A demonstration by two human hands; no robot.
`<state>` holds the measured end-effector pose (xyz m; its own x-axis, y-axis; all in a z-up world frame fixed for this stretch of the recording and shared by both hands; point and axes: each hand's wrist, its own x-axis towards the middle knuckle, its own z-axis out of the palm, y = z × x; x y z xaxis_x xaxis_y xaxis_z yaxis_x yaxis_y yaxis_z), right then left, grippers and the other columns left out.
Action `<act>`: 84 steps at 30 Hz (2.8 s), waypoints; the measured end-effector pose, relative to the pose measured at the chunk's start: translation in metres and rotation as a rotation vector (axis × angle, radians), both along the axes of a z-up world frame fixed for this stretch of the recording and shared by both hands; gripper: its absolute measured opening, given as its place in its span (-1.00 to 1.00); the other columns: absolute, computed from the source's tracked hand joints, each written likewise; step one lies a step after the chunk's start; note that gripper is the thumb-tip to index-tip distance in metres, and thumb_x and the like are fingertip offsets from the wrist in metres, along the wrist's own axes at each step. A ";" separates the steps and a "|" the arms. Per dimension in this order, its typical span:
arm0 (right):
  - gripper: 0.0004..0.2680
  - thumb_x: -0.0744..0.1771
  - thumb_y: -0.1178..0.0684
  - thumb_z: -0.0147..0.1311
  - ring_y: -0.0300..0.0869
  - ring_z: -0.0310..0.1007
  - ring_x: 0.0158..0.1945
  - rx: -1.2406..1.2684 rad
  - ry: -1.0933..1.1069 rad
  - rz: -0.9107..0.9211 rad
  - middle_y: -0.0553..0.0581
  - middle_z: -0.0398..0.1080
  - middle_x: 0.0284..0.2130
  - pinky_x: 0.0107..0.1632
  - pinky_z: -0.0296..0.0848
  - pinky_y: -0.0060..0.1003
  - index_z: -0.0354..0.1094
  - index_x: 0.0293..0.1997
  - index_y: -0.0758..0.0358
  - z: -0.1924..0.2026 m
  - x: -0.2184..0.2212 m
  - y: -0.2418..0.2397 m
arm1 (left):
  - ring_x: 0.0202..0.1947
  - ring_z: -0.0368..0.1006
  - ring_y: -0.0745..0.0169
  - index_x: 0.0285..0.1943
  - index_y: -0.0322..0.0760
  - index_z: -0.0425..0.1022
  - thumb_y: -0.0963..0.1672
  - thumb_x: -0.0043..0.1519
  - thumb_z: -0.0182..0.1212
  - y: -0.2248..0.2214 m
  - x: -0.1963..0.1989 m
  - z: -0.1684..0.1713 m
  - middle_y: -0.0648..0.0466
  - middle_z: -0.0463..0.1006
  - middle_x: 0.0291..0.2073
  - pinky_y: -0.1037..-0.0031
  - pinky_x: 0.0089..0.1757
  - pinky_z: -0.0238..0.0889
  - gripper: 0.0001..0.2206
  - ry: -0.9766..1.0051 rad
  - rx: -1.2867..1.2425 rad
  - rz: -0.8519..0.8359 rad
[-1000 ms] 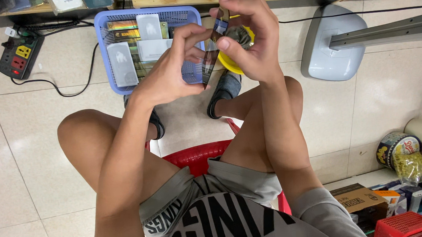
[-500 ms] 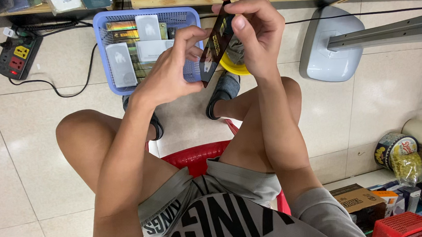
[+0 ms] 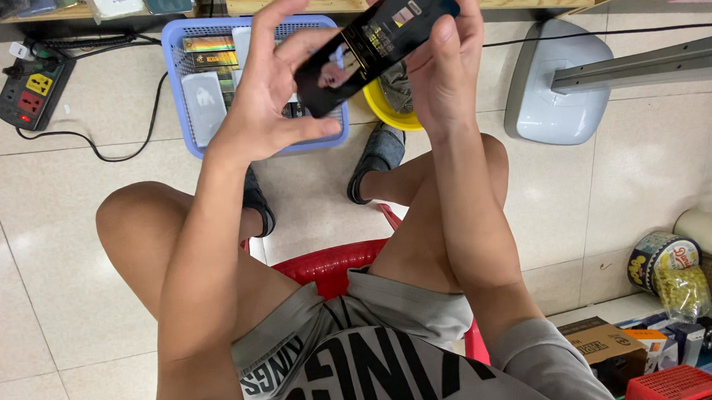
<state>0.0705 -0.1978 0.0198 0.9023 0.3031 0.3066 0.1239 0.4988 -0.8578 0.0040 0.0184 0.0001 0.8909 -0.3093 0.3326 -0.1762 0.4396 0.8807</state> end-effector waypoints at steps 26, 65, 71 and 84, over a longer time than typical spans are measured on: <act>-0.77 0.47 -0.10 -0.13 -0.19 0.53 -0.15 -0.527 -0.200 -0.300 0.16 0.49 -0.20 -0.26 0.52 -0.40 0.36 -0.05 0.24 -0.002 -0.011 0.023 | 0.04 0.61 0.02 0.39 -0.34 0.36 0.20 0.31 -0.12 -0.017 0.005 -0.015 -0.12 0.56 0.18 0.21 0.03 0.54 -0.32 0.538 -0.625 0.015; -0.36 0.18 -0.13 0.60 -0.20 0.36 0.13 -0.768 -0.315 -0.106 0.06 0.24 0.11 0.05 0.52 -0.33 0.14 0.25 0.13 -0.008 -0.010 0.031 | 0.17 0.49 -0.03 0.38 -0.32 0.37 0.14 0.34 -0.15 -0.048 -0.004 -0.032 -0.12 0.51 0.23 0.16 0.11 0.46 -0.39 0.714 -0.512 0.034; -0.60 0.27 -0.06 0.46 -0.22 0.36 0.01 -0.702 -0.341 -0.227 0.03 0.30 -0.08 -0.03 0.40 -0.33 0.22 0.05 0.12 0.001 -0.010 0.032 | -0.18 0.57 0.03 0.28 -0.30 0.41 0.19 0.27 -0.13 -0.049 -0.002 -0.032 -0.13 0.59 -0.07 0.18 -0.14 0.56 -0.37 0.804 -0.424 -0.066; -0.87 0.42 0.10 0.07 -0.18 0.34 -0.24 -0.621 -0.382 -0.346 0.08 0.33 -0.35 -0.24 0.28 -0.32 0.26 -0.28 0.22 0.010 -0.006 0.034 | -0.14 0.57 0.01 0.26 -0.34 0.46 0.16 0.28 -0.06 -0.050 -0.005 -0.034 -0.10 0.60 -0.09 0.17 -0.12 0.55 -0.40 0.861 -0.460 -0.170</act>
<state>0.0647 -0.1634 0.0299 0.8431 0.2420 0.4802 0.5248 -0.1751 -0.8331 -0.0007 -0.0314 -0.0335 0.8406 -0.4589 -0.2877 0.5413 0.7307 0.4159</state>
